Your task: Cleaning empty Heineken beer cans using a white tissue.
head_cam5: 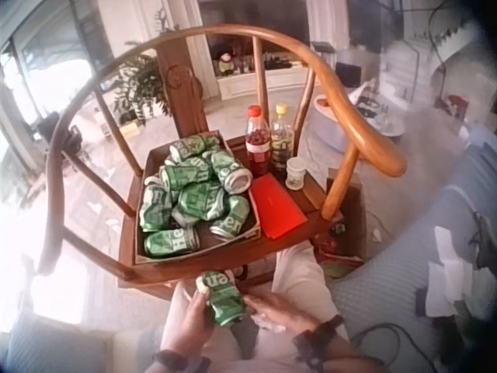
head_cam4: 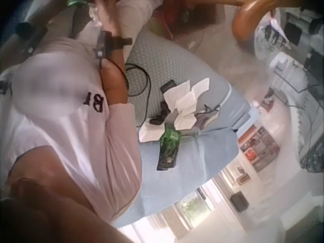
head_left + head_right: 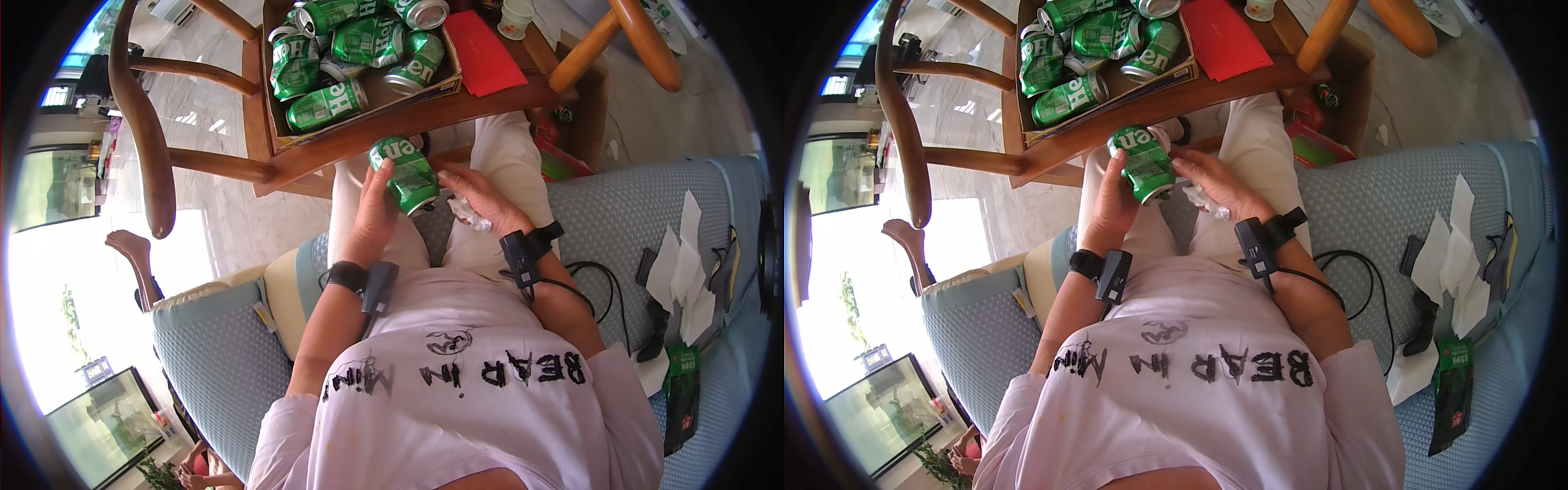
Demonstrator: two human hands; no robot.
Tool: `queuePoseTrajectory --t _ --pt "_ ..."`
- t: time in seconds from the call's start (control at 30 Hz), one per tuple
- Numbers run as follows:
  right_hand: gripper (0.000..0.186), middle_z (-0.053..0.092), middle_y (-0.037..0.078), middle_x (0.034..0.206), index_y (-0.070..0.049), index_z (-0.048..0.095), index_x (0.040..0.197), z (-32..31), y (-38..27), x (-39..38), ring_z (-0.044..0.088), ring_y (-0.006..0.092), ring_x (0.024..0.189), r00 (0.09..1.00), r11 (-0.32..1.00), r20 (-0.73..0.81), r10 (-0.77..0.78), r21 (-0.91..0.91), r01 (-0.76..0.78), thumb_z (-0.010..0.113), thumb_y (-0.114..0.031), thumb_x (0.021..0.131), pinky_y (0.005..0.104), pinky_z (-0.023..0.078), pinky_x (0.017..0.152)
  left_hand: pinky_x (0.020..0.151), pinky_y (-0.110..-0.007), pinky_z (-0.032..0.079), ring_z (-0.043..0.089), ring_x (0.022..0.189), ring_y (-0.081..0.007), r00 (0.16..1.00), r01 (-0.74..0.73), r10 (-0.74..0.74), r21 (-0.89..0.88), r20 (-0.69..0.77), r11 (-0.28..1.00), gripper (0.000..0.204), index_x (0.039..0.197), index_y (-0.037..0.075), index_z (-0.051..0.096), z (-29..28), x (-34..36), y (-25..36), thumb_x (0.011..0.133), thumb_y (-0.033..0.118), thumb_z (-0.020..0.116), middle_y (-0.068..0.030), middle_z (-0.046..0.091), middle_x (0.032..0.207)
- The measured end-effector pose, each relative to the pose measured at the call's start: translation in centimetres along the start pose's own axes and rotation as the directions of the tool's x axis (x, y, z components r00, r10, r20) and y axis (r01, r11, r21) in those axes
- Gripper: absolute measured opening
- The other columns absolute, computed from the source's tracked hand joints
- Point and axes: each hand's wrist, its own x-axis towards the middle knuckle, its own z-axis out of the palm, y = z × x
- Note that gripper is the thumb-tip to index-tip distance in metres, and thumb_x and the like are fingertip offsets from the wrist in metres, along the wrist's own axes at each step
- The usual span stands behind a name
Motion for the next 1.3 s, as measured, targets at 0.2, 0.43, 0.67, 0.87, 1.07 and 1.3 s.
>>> queuePoseTrajectory --t 0.2,0.43,0.67,0.87,1.07,1.3 --pt "0.044 0.059 -0.004 0.088 -0.011 0.055 0.119 0.9 -0.4 -1.1 0.053 0.0024 0.060 0.972 0.975 0.176 0.159 0.128 -0.183 0.065 -0.041 0.088 0.0188 0.040 0.046 0.095 -0.034 0.043 0.053 0.112 -0.0192 0.996 -0.035 0.041 0.081 -0.079 0.996 0.048 0.132 0.009 0.043 -0.1 0.0 -1.1 0.093 0.032 0.057 -0.0071 0.055 0.120" --pt "0.033 0.054 0.003 0.061 -0.007 0.056 0.099 -2.5 -1.6 -3.1 0.049 0.0088 0.044 0.976 0.853 0.210 0.065 0.496 -0.164 0.062 -0.038 0.089 0.0210 0.036 0.037 0.097 -0.044 0.041 0.050 0.118 -0.0257 0.994 0.098 -0.101 0.105 0.032 0.990 0.065 0.141 0.012 0.034 0.2 -0.2 -1.7 0.095 0.057 0.038 -0.0108 0.052 0.127" --pt "0.066 0.049 0.022 0.132 0.004 0.039 0.128 -12.8 -0.5 -7.2 0.048 0.0131 0.052 0.953 0.455 -0.244 -0.180 0.839 0.300 0.058 -0.046 0.089 0.0258 0.041 0.045 0.090 -0.037 0.045 0.056 0.105 -0.0224 0.965 0.261 -0.261 0.016 -0.004 0.965 0.048 0.130 0.013 0.046 -2.3 0.5 -2.2 0.096 0.047 0.047 -0.0059 0.059 0.113" --pt "0.046 0.063 0.006 0.090 -0.011 0.056 0.103 -21.1 1.0 -6.1 0.052 0.0121 0.054 0.781 0.785 -0.624 0.004 0.486 0.384 0.064 -0.052 0.084 0.0248 0.041 0.045 0.085 -0.037 0.047 0.058 0.100 -0.0211 0.964 0.266 -0.263 -0.099 0.044 0.959 0.041 0.125 0.013 0.049 -4.5 1.0 -3.2 0.095 0.040 0.052 -0.0045 0.062 0.108" --pt "0.023 0.064 0.001 0.089 -0.015 0.060 0.097 -17.4 -2.0 -4.3 0.048 0.0077 0.053 0.649 0.946 -0.757 -0.076 0.150 0.286 0.064 -0.035 0.088 0.0228 0.037 0.043 0.086 -0.037 0.047 0.058 0.101 -0.0205 0.970 0.242 -0.243 -0.168 0.013 0.956 0.041 0.126 0.012 0.049 -3.7 0.6 -2.4 0.095 0.038 0.053 -0.0043 0.061 0.107" --pt "0.024 0.064 0.001 0.087 -0.005 0.064 0.106 -3.1 -8.1 -0.1 0.055 0.0043 0.064 0.838 0.890 -0.387 -0.385 -0.395 0.227 0.068 -0.011 0.084 0.0173 0.042 0.052 0.089 -0.038 0.046 0.057 0.102 -0.0203 0.966 0.257 -0.258 -0.122 0.006 0.959 0.045 0.130 0.009 0.045 -3.3 0.3 -1.8 0.096 0.037 0.052 -0.0042 0.059 0.107"
